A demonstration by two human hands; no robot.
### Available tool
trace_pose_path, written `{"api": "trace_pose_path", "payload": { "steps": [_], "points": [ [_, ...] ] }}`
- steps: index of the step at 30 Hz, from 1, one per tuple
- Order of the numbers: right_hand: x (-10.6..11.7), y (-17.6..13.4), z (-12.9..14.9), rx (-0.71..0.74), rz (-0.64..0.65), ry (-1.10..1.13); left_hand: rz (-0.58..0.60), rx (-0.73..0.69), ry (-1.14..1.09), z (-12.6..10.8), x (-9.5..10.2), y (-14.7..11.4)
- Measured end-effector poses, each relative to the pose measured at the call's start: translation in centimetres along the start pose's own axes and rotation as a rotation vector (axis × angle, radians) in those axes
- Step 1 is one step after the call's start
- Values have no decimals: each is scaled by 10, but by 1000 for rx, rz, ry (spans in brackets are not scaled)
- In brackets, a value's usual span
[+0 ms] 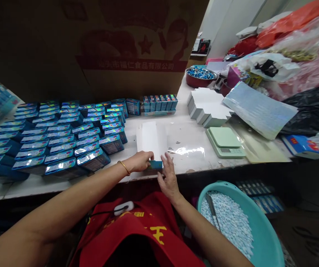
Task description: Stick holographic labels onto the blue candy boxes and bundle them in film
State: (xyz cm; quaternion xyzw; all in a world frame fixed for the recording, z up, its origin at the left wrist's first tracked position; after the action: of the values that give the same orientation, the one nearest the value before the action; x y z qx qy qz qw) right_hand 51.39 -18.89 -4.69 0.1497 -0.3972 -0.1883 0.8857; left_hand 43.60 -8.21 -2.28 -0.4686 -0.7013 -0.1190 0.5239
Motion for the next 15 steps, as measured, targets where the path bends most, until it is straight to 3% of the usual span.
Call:
{"api": "trace_pose_path", "payload": {
  "steps": [3,6,15],
  "points": [
    [1,1,3,39,37,-1,-73,18,86,-4,-3,-1],
    [0,2,2,25,53,-5,-136,-75,206,-17,-7,-10],
    [-4,3,-5,-48,39,149,-124,-73,340,-38,-17,-21]
  ]
}}
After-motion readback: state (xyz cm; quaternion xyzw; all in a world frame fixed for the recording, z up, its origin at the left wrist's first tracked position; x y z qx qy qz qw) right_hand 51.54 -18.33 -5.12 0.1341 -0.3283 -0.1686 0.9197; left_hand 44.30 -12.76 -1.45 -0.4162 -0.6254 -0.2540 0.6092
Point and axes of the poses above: each hand's wrist, its own y-axis towards the middle knuckle, its own x-axis out of the back of the hand, z = x × y, the point moved 6 cm from there along y, towards the middle knuckle, and after that the axes turned 3 degrees about -y, right-handed, at the moved point
